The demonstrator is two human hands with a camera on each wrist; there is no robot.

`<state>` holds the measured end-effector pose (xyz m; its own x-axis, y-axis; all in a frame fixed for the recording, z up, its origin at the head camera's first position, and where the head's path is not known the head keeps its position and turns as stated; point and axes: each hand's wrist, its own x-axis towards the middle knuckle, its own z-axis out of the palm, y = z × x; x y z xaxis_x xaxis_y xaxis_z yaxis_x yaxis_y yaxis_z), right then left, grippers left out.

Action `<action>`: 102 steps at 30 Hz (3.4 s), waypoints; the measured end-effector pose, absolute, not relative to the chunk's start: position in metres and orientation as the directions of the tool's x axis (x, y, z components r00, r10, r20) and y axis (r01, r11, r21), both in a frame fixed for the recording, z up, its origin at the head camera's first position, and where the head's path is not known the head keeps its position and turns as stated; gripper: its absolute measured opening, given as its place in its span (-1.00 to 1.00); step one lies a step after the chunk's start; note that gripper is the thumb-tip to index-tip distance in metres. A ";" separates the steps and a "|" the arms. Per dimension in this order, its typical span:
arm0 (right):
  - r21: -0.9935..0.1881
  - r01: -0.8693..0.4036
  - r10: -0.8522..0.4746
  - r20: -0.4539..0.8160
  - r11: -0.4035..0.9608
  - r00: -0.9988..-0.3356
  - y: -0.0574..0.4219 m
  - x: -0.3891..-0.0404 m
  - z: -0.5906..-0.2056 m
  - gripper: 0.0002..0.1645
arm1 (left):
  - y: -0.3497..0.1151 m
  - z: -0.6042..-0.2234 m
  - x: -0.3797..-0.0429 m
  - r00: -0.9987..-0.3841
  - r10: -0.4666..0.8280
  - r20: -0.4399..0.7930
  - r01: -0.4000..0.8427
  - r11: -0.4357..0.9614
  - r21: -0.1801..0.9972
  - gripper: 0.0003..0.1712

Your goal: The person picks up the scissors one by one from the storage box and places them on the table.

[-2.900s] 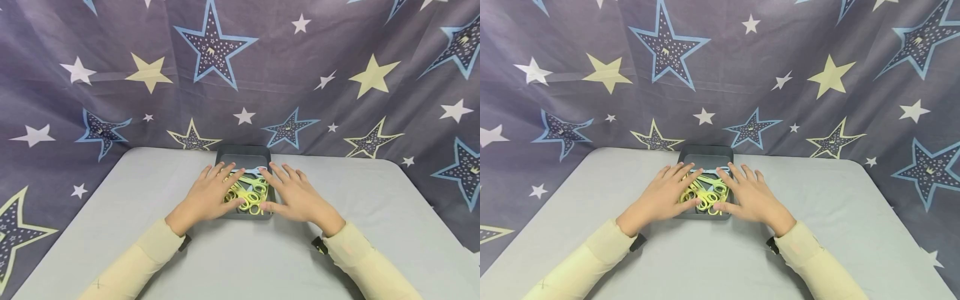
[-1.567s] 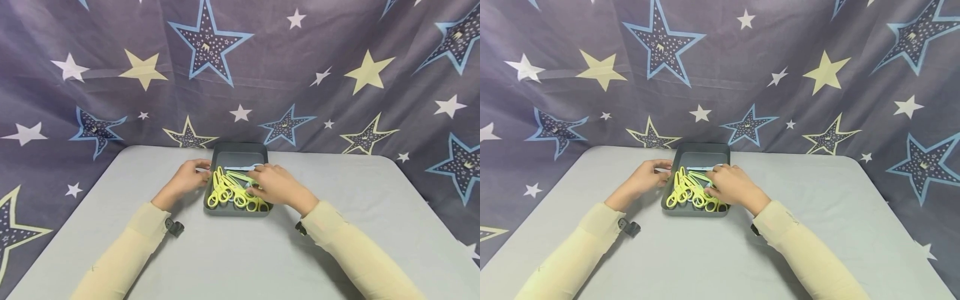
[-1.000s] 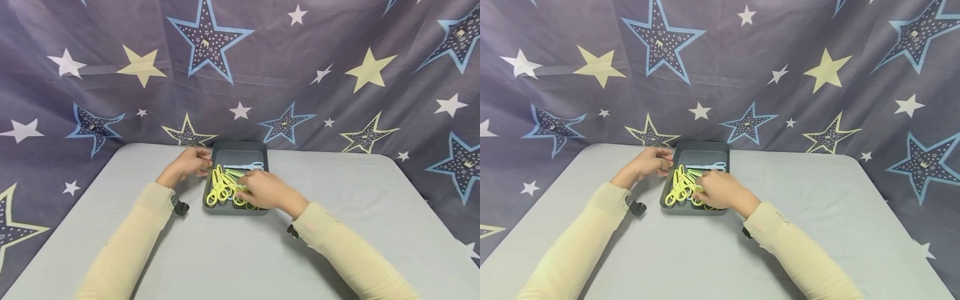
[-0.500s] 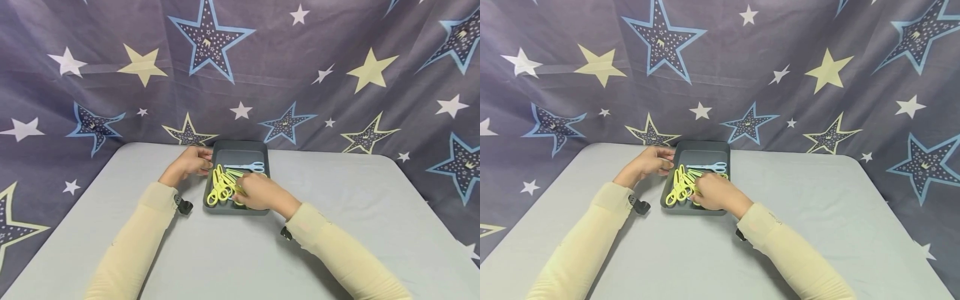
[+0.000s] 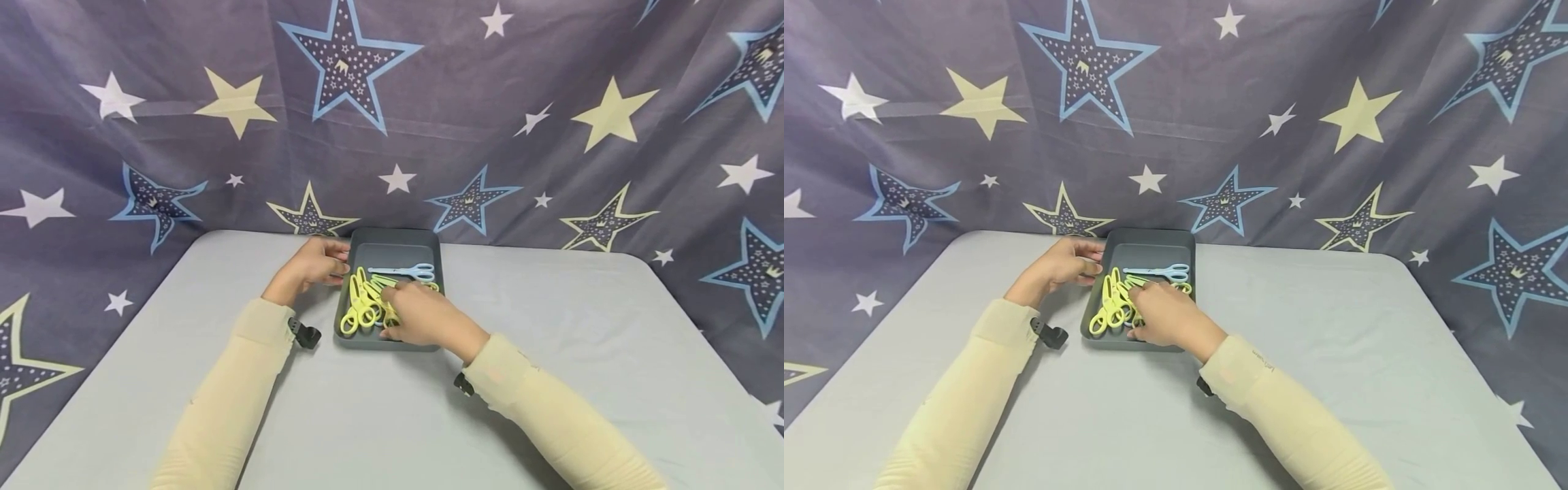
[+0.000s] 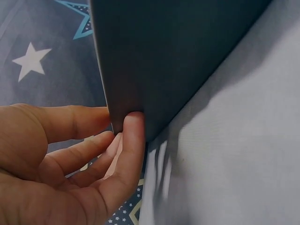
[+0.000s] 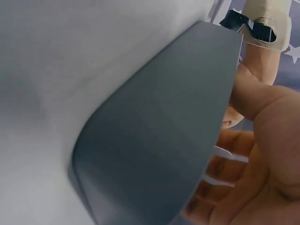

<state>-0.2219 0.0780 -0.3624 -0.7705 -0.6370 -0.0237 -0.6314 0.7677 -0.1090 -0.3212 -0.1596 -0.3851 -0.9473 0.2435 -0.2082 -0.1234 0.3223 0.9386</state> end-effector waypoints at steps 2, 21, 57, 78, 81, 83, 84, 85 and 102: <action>-0.107 -0.665 -0.670 -0.022 0.739 -0.742 0.079 -0.222 -0.363 -0.36 | -0.159 -0.385 -0.321 -0.947 0.247 -0.205 -0.120 0.318 0.940 -0.29; -0.099 -0.845 -0.851 -0.084 0.525 -0.518 0.086 -0.235 -0.359 -0.60 | -0.160 -0.383 -0.318 -0.953 0.221 -0.209 -0.138 0.298 0.945 -0.30; -0.028 -0.765 -0.763 -0.109 0.643 -0.637 0.094 -0.237 -0.349 -0.51 | -0.161 -0.387 -0.321 -0.950 0.236 -0.204 -0.134 0.283 0.950 -0.30; 0.002 -0.715 -0.712 0.094 0.699 -0.696 0.152 -0.253 -0.341 -0.61 | -0.161 -0.388 -0.321 -0.950 0.240 -0.201 -0.127 0.292 0.948 -0.31; -0.008 -0.698 -0.694 0.106 0.716 -0.712 0.161 -0.254 -0.341 -0.61 | -0.161 -0.388 -0.320 -0.948 0.244 -0.205 -0.131 0.289 0.948 -0.31; -0.010 -0.688 -0.683 0.113 0.726 -0.722 0.165 -0.255 -0.341 -0.62 | -0.162 -0.388 -0.320 -0.947 0.246 -0.206 -0.131 0.288 0.949 -0.31; -0.008 -0.685 -0.680 0.116 0.728 -0.724 0.168 -0.255 -0.341 -0.62 | -0.162 -0.388 -0.319 -0.947 0.247 -0.206 -0.131 0.288 0.949 -0.31; -0.007 -0.682 -0.677 0.118 0.731 -0.726 0.170 -0.256 -0.341 -0.62 | -0.162 -0.388 -0.319 -0.947 0.248 -0.206 -0.131 0.289 0.949 -0.31; -0.038 -0.634 -0.626 0.123 0.773 -0.770 0.219 -0.274 -0.350 -0.66 | -0.164 -0.391 -0.321 -0.946 0.249 -0.206 -0.132 0.285 0.949 -0.30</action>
